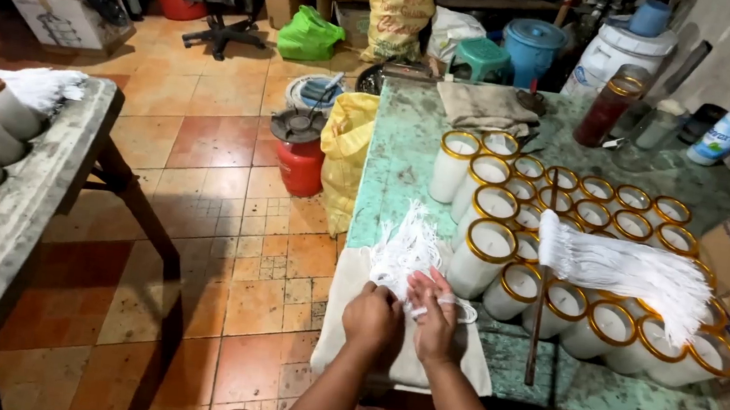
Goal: Tying candle wicks onto a horizontal support bar over rows of candle jars in preparation for pouring wax.
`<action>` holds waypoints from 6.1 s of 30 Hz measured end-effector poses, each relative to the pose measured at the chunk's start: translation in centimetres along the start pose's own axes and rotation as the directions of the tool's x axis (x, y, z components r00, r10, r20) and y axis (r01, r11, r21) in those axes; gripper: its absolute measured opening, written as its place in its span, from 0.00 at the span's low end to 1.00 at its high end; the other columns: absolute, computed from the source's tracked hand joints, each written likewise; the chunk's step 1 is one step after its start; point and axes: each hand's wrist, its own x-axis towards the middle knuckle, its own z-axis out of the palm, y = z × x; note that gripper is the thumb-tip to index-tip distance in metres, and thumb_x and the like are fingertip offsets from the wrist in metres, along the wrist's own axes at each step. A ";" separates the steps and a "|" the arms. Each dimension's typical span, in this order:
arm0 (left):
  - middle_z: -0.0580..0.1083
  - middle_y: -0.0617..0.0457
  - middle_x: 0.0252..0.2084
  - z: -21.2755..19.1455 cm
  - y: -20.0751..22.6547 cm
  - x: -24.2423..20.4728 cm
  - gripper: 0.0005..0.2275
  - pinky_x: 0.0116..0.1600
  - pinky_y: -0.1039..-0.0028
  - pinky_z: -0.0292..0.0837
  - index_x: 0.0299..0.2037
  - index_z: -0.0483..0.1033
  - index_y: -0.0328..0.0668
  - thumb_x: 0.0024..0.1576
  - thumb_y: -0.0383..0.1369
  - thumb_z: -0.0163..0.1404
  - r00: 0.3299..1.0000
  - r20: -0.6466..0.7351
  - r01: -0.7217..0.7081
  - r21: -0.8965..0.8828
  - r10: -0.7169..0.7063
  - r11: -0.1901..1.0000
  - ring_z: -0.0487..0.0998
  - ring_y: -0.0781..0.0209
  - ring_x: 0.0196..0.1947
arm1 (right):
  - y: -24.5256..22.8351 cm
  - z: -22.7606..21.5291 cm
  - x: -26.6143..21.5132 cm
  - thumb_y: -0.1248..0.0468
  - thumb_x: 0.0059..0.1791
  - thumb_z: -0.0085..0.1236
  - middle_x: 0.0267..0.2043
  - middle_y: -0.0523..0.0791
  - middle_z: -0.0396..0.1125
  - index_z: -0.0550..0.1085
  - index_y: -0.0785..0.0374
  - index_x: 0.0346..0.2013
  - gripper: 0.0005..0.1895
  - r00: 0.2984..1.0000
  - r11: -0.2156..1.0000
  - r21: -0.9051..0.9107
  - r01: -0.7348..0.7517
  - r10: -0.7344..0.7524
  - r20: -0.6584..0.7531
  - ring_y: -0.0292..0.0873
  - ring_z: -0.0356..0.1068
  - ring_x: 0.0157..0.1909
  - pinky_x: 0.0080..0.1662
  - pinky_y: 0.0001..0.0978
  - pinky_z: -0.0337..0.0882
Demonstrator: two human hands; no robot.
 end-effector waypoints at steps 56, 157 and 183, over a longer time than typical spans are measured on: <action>0.78 0.57 0.30 -12.4 0.7 -6.9 0.02 0.34 0.71 0.77 0.40 0.73 0.49 0.63 0.33 0.49 0.869 0.096 -0.487 -0.017 0.486 0.873 0.78 0.62 0.27 | -1.7 2.0 -4.9 0.68 0.41 0.68 0.38 0.45 0.75 0.74 0.59 0.36 0.12 0.840 0.747 -0.588 -0.311 0.505 0.198 0.41 0.72 0.42 0.47 0.32 0.70; 0.67 0.58 0.40 -8.6 -0.4 -7.5 0.00 0.56 0.75 0.70 0.36 0.83 0.50 0.57 0.32 0.59 0.908 -0.019 -0.310 -0.703 0.418 0.640 0.72 0.64 0.45 | -6.4 3.3 -6.6 0.63 0.51 0.53 0.37 0.52 0.73 0.76 0.64 0.45 0.11 0.750 0.765 0.026 -0.643 0.623 0.220 0.48 0.72 0.39 0.42 0.40 0.71; 0.69 0.58 0.39 -7.5 -1.0 -7.3 0.01 0.56 0.73 0.69 0.35 0.82 0.46 0.56 0.31 0.59 0.946 -0.172 -0.277 -0.867 0.275 0.413 0.73 0.65 0.43 | -14.0 7.6 -7.5 0.65 0.52 0.58 0.30 0.41 0.66 0.74 0.60 0.38 0.03 0.954 0.866 -0.479 0.145 0.007 0.301 0.31 0.57 0.14 0.15 0.22 0.59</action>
